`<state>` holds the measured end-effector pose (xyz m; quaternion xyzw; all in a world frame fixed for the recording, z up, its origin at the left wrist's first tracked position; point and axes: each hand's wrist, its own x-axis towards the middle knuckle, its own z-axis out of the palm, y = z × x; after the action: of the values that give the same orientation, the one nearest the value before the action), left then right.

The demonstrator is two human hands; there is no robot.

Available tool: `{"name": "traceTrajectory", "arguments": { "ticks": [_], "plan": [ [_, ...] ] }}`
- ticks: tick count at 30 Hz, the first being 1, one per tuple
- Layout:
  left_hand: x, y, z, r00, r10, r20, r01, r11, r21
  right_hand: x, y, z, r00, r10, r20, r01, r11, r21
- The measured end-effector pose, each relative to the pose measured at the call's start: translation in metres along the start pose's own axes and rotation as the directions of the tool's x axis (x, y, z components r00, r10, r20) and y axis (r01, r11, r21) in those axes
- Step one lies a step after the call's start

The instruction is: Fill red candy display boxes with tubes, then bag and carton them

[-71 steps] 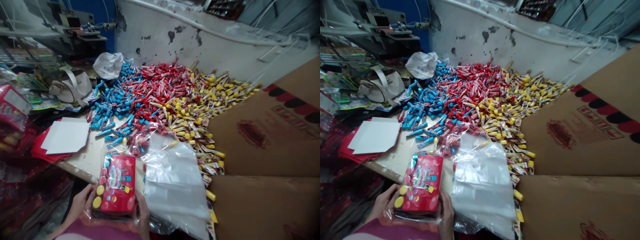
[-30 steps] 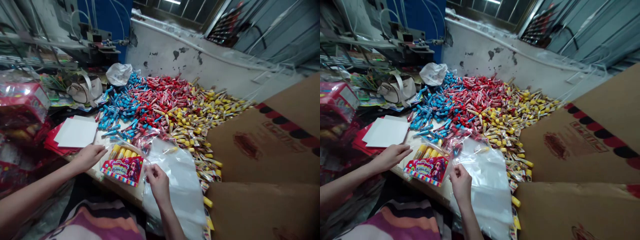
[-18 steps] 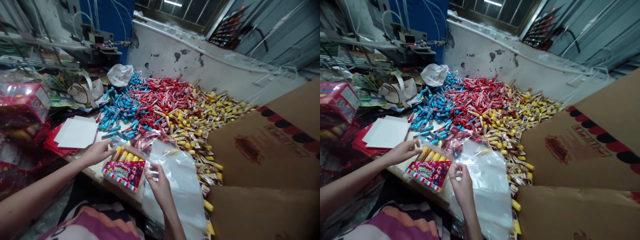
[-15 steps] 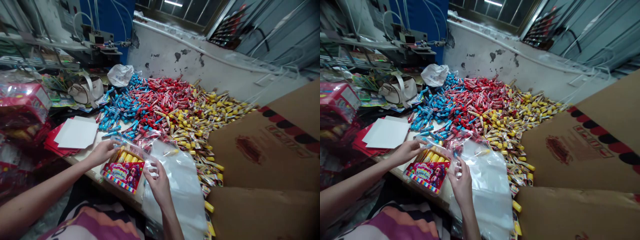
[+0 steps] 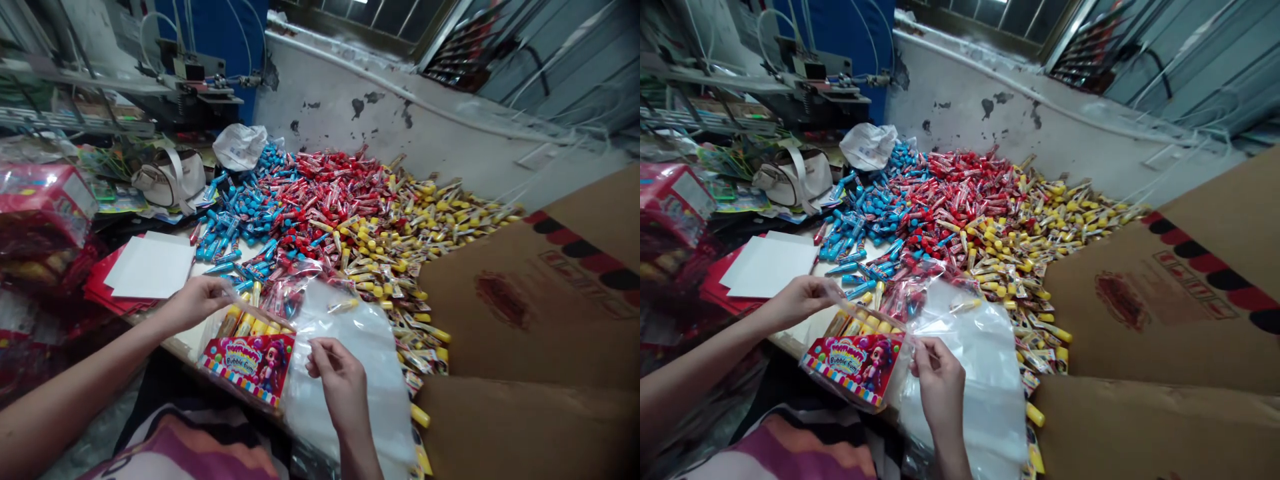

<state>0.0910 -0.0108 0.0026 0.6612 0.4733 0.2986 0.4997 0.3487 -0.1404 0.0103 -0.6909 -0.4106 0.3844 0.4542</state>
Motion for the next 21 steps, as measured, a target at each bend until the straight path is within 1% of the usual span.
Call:
{"name": "traceTrajectory", "arguments": {
  "ticks": [2,4,6,7,8,9,11,12,13,14,15,17,19,21],
  "plan": [
    [0.007,-0.002,0.003,1.0,-0.007,-0.006,0.007,1.0,-0.019,0.005,0.007,0.0,1.0,-0.007,0.016,0.008,0.997,-0.072],
    [0.011,-0.003,0.002,1.0,-0.03,0.008,0.031,0.994,-0.102,0.008,0.011,-0.003,0.998,-0.057,-0.002,0.056,0.985,-0.161],
    [0.011,0.0,-0.001,0.998,-0.063,0.032,0.068,0.97,-0.232,0.009,0.007,-0.005,0.982,-0.176,-0.068,0.152,0.953,-0.261],
    [0.009,0.002,-0.003,0.996,-0.079,0.042,0.088,0.952,-0.293,0.009,0.001,-0.004,0.959,-0.262,-0.104,0.217,0.921,-0.325],
    [0.007,0.004,-0.004,0.995,-0.093,0.048,0.104,0.934,-0.342,0.009,-0.006,-0.002,0.923,-0.365,-0.123,0.291,0.871,-0.396],
    [0.005,0.006,-0.006,0.994,-0.101,0.046,0.111,0.92,-0.376,0.01,-0.016,0.003,0.873,-0.474,-0.112,0.374,0.8,-0.469],
    [0.001,0.01,-0.006,0.995,-0.098,0.02,0.098,0.907,-0.411,0.012,-0.037,0.02,0.747,-0.664,-0.012,0.538,0.615,-0.577],
    [0.0,0.011,-0.005,0.996,-0.089,-0.002,0.08,0.907,-0.412,0.015,-0.047,0.032,0.69,-0.721,0.058,0.601,0.527,-0.6],
    [-0.001,0.011,-0.003,0.997,-0.076,-0.029,0.058,0.912,-0.407,0.018,-0.056,0.045,0.653,-0.747,0.128,0.648,0.463,-0.605],
    [-0.002,0.012,-0.001,0.997,-0.057,-0.057,0.03,0.918,-0.395,0.022,-0.063,0.059,0.636,-0.747,0.191,0.681,0.427,-0.595],
    [-0.002,0.012,0.0,0.996,-0.033,-0.085,-0.001,0.926,-0.377,0.027,-0.07,0.072,0.637,-0.73,0.246,0.703,0.421,-0.573],
    [-0.003,0.012,0.002,0.99,0.007,-0.138,-0.054,0.94,-0.336,0.037,-0.078,0.091,0.662,-0.667,0.342,0.729,0.469,-0.498],
    [-0.005,0.011,0.0,0.985,0.015,-0.173,-0.069,0.949,-0.308,0.047,-0.081,0.101,0.69,-0.602,0.402,0.723,0.557,-0.408],
    [-0.009,0.008,-0.003,0.987,-0.015,-0.16,-0.035,0.95,-0.309,0.054,-0.082,0.102,0.728,-0.541,0.421,0.678,0.659,-0.326]
  ]
}}
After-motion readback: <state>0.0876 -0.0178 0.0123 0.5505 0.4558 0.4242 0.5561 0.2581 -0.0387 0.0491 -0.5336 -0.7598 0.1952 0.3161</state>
